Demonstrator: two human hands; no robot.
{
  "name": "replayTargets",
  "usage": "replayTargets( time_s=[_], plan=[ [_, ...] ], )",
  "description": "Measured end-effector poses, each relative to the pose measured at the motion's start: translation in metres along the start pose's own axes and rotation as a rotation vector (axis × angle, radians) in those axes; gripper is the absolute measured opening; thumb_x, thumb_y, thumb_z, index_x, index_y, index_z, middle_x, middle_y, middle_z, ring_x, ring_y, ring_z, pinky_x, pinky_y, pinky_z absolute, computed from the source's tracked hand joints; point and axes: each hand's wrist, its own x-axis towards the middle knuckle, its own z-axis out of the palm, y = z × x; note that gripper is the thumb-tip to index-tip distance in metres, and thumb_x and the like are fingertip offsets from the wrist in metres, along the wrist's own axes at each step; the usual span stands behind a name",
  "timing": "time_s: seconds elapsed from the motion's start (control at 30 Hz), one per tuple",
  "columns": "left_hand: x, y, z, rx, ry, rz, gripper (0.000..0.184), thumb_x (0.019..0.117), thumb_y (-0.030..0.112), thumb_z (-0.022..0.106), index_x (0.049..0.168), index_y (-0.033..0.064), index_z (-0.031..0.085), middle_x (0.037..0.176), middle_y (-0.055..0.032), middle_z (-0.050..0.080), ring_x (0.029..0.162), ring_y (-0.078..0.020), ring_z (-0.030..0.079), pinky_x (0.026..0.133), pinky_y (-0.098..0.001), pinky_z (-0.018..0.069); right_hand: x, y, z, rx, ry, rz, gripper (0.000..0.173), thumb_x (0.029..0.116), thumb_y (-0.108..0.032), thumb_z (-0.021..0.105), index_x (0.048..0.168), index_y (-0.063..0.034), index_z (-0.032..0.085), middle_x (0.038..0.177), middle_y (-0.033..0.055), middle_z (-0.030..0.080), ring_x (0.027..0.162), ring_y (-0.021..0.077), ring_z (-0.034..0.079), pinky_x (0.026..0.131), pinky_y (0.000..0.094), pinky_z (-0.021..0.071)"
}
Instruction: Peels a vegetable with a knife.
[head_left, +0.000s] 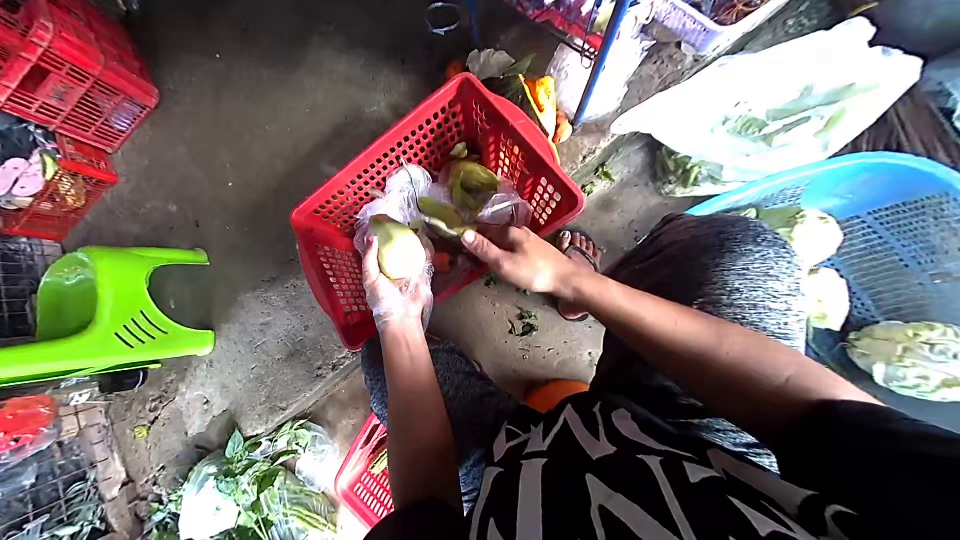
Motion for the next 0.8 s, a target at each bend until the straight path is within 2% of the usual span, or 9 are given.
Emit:
replayTargets(
  time_s=[0.07,0.13,0.2,0.27,0.33,0.47,0.57,0.7,0.8],
  plan=[
    [-0.004,-0.001,0.006,0.028,0.047,0.041,0.028,0.1063,0.037,0.038,0.11,0.0171,0.058,0.098,-0.0033,0.067,0.092,-0.0173,0.067,0.079,-0.04,0.0586,-0.003,0.006,0.004,-0.262,0.074,-0.228,0.075,0.0981,-0.074,0.035,0.109,-0.01,0.072,0.078,0.0117,0.069,0.076,0.0339,0.07,0.066,0.0613,0.0523],
    [-0.004,-0.006,-0.005,0.001,-0.044,0.083,0.027,0.1059,0.032,0.041,0.103,0.016,0.063,0.089,-0.0011,0.069,0.083,-0.0132,0.069,0.073,-0.0339,0.0596,-0.006,0.014,0.014,-0.423,0.197,-0.483,0.079,0.0943,-0.078,0.039,0.096,-0.006,0.072,0.069,0.0113,0.065,0.066,0.0333,0.068,0.055,0.056,0.05],
    [0.0,-0.01,-0.024,0.199,-0.187,0.22,0.022,0.1075,0.025,0.04,0.112,0.0169,0.061,0.094,0.0041,0.068,0.087,-0.004,0.067,0.078,-0.025,0.0576,-0.004,0.019,0.026,-0.546,0.303,-0.68,0.076,0.0955,-0.075,0.041,0.091,-0.0059,0.072,0.072,0.0106,0.067,0.069,0.0304,0.07,0.058,0.0495,0.0549],
    [-0.005,-0.016,-0.028,0.238,-0.201,0.257,0.027,0.1076,0.028,0.041,0.117,0.0184,0.064,0.099,0.0048,0.071,0.09,-0.0035,0.068,0.08,-0.0257,0.058,0.001,0.023,0.037,-0.604,0.372,-0.771,0.073,0.097,-0.072,0.042,0.092,-0.0059,0.074,0.072,0.0102,0.068,0.071,0.0297,0.07,0.062,0.0465,0.0564],
    [-0.008,-0.018,-0.02,0.18,-0.217,0.184,0.029,0.1091,0.034,0.041,0.12,0.0187,0.064,0.102,0.0037,0.071,0.091,-0.0049,0.069,0.08,-0.0259,0.0589,0.004,0.026,0.042,-0.634,0.395,-0.774,0.072,0.0977,-0.071,0.042,0.089,-0.0065,0.072,0.071,0.0097,0.066,0.071,0.0297,0.069,0.062,0.0458,0.0559],
    [-0.003,-0.022,-0.016,0.006,-0.289,-0.038,0.031,0.1047,0.041,0.048,0.113,0.0168,0.065,0.096,-0.0022,0.071,0.086,-0.0125,0.071,0.073,-0.0307,0.0611,0.011,0.034,0.045,-0.686,0.484,-0.784,0.073,0.0984,-0.072,0.039,0.086,-0.0076,0.07,0.072,0.0105,0.066,0.07,0.0305,0.069,0.059,0.0462,0.0548],
    [-0.008,-0.021,-0.005,-0.059,-0.168,-0.098,0.034,0.1043,0.041,0.042,0.103,0.0153,0.064,0.086,-0.0035,0.07,0.077,-0.0142,0.071,0.065,-0.0314,0.0606,0.015,0.036,0.041,-0.718,0.537,-0.814,0.072,0.0988,-0.07,0.039,0.082,-0.0079,0.07,0.071,0.0105,0.067,0.069,0.0305,0.07,0.058,0.0461,0.0552],
    [-0.008,-0.014,0.001,-0.1,-0.081,0.077,0.031,0.1074,0.029,0.039,0.096,0.0144,0.064,0.083,-0.0019,0.068,0.078,-0.0136,0.069,0.068,-0.031,0.0594,0.021,0.049,0.027,-0.732,0.537,-0.767,0.074,0.0973,-0.071,0.04,0.085,-0.0053,0.071,0.077,0.0141,0.071,0.073,0.0338,0.072,0.06,0.0502,0.0567],
    [-0.008,-0.015,-0.003,-0.107,-0.025,0.145,0.03,0.1095,0.026,0.035,0.103,0.015,0.061,0.09,-0.0018,0.068,0.086,-0.014,0.068,0.075,-0.0325,0.0591,0.02,0.055,0.023,-0.734,0.523,-0.737,0.076,0.0967,-0.072,0.039,0.085,-0.0043,0.07,0.074,0.0142,0.07,0.07,0.0337,0.072,0.057,0.0497,0.0555]
  ],
)
